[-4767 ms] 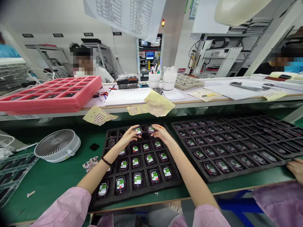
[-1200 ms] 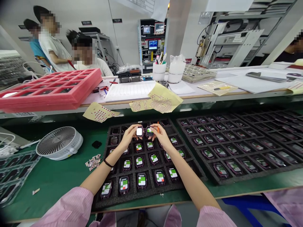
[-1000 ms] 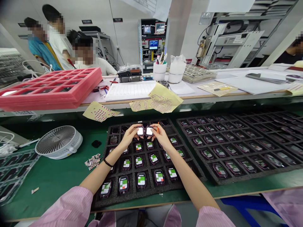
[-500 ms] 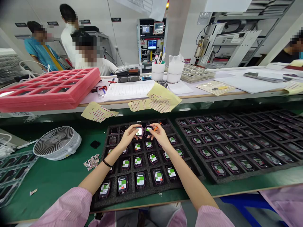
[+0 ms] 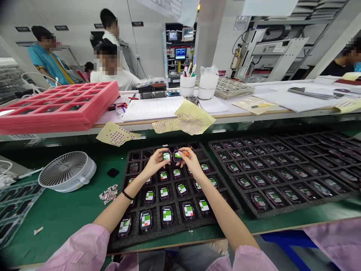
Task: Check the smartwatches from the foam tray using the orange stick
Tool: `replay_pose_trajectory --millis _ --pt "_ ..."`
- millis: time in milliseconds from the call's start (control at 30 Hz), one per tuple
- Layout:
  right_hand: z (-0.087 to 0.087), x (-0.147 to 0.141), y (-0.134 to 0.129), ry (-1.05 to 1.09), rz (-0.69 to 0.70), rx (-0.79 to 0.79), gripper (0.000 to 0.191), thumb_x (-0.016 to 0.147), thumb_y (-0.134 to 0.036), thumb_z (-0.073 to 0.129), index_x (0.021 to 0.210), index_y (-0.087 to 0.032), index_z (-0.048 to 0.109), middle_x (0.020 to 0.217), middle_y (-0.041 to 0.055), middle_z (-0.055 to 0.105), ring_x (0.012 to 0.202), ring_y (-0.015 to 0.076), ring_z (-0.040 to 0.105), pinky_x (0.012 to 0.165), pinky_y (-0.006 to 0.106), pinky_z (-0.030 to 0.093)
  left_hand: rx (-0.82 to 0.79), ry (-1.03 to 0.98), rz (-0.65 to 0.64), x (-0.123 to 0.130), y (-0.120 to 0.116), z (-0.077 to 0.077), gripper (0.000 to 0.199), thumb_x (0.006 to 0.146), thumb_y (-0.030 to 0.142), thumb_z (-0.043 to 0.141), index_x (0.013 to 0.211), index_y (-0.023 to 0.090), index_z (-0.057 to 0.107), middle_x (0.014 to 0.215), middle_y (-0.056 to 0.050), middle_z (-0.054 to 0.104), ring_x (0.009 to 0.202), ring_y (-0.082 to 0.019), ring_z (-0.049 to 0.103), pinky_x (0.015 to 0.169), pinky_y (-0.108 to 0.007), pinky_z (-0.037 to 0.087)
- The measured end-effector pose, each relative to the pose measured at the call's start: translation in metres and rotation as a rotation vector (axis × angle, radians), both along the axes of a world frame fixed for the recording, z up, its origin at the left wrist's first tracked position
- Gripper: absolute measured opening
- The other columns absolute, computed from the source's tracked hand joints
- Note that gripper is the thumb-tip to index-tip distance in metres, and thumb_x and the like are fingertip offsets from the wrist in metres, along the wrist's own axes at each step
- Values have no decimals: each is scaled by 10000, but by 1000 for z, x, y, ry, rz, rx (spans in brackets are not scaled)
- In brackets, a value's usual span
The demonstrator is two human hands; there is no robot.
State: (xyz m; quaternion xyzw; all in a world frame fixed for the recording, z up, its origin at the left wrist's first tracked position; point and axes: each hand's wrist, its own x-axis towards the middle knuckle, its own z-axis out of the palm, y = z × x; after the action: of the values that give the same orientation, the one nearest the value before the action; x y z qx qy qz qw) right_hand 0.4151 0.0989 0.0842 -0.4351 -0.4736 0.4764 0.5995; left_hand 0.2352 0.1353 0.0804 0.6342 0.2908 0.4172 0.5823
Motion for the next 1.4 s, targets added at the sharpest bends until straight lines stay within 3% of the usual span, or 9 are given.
replay_pose_trajectory --millis 200,400,533,633,867,1033,1200,1400 --pt "0 2 -1 -36 -12 -22 307 757 -484 664 878 -220 564 604 -39 569 451 134 594 401 237 430 -25 17 61 0 0 0 419 724 382 709 1049 164 557 856 -37 628 574 -94 587 455 -179 422" --pt "-4 -1 1 -17 101 28 373 732 -435 694 1007 -228 550 942 35 614 586 148 654 417 234 465 -65 35 106 -1 -2 6 330 806 456 602 957 162 602 711 1 614 464 -81 548 429 -191 422" --pt "-5 -2 1 -28 133 54 447 669 -350 758 1038 -245 531 1000 45 611 632 157 659 432 234 481 -70 24 112 -3 -3 7 322 835 452 565 997 177 609 761 -9 631 515 -102 592 451 -198 444" --pt "-3 -1 1 -30 108 59 467 642 -325 780 1029 -248 531 983 35 609 638 158 659 433 233 485 -76 -5 99 -3 -2 6 352 822 430 594 1073 182 589 797 -19 635 574 -112 612 476 -196 459" --pt "-1 0 0 -1 27 23 343 714 -443 707 944 -220 583 803 0 615 505 125 614 413 244 469 -45 -20 76 -3 -1 5 411 804 384 630 1152 179 552 911 -53 640 659 -125 631 515 -198 479" --pt "2 1 -2 -21 -32 0 296 726 -462 695 849 -217 583 622 -44 567 420 112 563 384 240 438 -52 -2 95 -2 -2 7 349 825 388 598 1102 176 583 835 -37 650 602 -128 633 485 -202 457" --pt "1 0 -2 -43 -18 13 309 705 -437 723 875 -222 580 726 -31 594 445 100 566 378 230 437 -73 12 124 -3 -1 6 297 858 424 541 986 174 636 744 -23 659 530 -120 603 466 -212 444" --pt "-2 -2 -1 -12 100 46 423 673 -374 753 1014 -243 541 963 26 612 597 137 633 415 230 467 -50 -9 83 -4 2 1 333 844 379 570 1114 186 598 858 -42 661 657 -139 637 522 -212 481"
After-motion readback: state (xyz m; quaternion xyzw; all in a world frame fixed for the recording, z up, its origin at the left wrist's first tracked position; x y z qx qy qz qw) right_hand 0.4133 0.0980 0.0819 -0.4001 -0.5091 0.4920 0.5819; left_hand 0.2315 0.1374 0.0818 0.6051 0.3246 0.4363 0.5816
